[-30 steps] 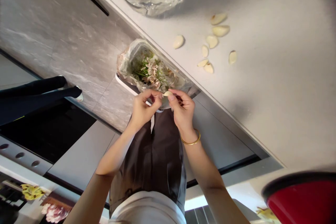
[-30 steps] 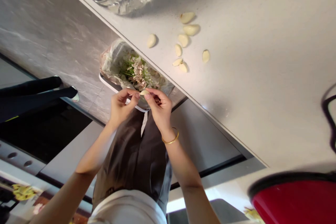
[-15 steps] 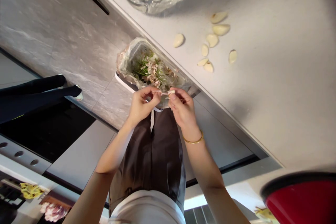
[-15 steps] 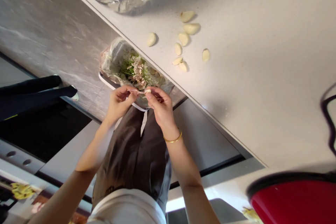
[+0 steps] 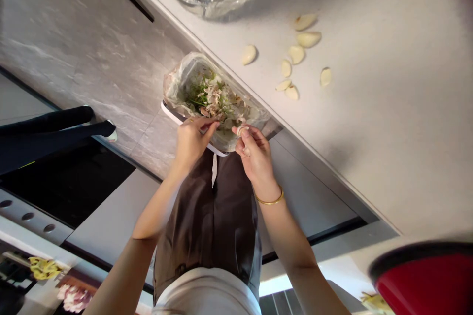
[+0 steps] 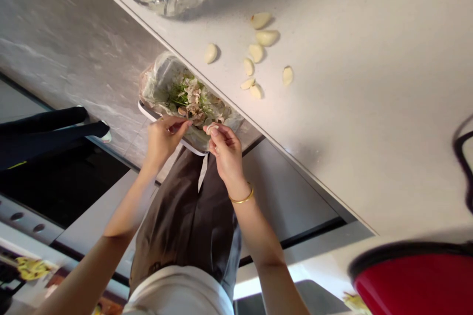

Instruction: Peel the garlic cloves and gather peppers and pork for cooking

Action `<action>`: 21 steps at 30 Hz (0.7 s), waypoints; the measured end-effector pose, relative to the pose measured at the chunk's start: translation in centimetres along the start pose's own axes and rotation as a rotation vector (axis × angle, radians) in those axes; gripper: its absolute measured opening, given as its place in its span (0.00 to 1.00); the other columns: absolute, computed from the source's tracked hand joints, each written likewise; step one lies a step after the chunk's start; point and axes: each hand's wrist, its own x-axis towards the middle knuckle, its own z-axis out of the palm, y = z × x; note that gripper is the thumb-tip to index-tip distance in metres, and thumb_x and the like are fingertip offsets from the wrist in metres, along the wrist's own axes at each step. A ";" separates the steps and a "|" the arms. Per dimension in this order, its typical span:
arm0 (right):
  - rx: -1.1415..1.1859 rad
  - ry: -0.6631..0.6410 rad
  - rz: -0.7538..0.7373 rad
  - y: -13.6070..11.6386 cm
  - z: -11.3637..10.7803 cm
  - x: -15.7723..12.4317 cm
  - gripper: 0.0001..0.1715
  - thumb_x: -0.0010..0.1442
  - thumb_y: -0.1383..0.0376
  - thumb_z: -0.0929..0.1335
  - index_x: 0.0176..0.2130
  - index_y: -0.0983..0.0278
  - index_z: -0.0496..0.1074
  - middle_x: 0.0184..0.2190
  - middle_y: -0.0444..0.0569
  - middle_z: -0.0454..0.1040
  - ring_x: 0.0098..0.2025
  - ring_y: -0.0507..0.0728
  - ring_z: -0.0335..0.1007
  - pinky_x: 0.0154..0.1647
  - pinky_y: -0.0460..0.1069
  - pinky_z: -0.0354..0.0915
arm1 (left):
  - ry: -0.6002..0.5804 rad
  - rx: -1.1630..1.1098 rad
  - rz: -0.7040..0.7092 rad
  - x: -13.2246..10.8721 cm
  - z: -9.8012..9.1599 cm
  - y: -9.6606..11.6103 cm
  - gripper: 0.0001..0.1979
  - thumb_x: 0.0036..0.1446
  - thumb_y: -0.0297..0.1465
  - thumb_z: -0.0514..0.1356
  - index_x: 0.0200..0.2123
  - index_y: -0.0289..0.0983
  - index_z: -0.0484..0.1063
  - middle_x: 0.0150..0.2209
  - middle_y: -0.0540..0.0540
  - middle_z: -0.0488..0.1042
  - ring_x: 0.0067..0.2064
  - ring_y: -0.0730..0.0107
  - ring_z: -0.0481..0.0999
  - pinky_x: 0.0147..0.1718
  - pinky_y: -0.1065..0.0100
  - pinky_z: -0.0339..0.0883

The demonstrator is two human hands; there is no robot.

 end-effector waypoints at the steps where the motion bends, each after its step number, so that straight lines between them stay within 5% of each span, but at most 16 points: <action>1: -0.005 0.006 -0.017 0.1 0.1 0.0 0.11 0.50 0.59 0.76 0.33 0.59 0.75 0.34 0.42 0.78 0.21 0.44 0.55 0.18 0.43 0.50 | -0.020 -0.013 0.030 -0.1 0.2 0.3 0.08 0.59 0.34 0.63 0.34 0.36 0.80 0.30 0.46 0.80 0.31 0.71 0.76 0.34 0.70 0.69; 5: -0.053 0.052 -0.091 0.5 0.1 -0.1 0.10 0.50 0.60 0.77 0.33 0.59 0.75 0.32 0.41 0.79 0.22 0.44 0.59 0.19 0.43 0.53 | -0.093 -0.122 0.139 -0.9 0.9 1.5 0.09 0.61 0.35 0.62 0.41 0.37 0.78 0.36 0.45 0.82 0.35 0.70 0.79 0.37 0.69 0.72; 15: -0.254 0.098 -0.138 0.3 -0.1 -0.6 0.16 0.48 0.55 0.78 0.32 0.61 0.76 0.27 0.42 0.77 0.26 0.48 0.68 0.26 0.44 0.65 | -0.040 0.017 0.474 -1.8 1.0 1.2 0.09 0.63 0.28 0.59 0.45 0.35 0.76 0.36 0.44 0.81 0.37 0.68 0.77 0.40 0.66 0.73; 21: -0.179 0.030 -0.114 0.2 -0.1 -1.1 0.10 0.50 0.58 0.77 0.33 0.59 0.78 0.27 0.41 0.77 0.25 0.47 0.67 0.28 0.45 0.65 | -0.002 0.062 0.505 -2.2 1.2 0.6 0.07 0.63 0.28 0.59 0.42 0.38 0.76 0.32 0.47 0.80 0.34 0.71 0.76 0.39 0.68 0.72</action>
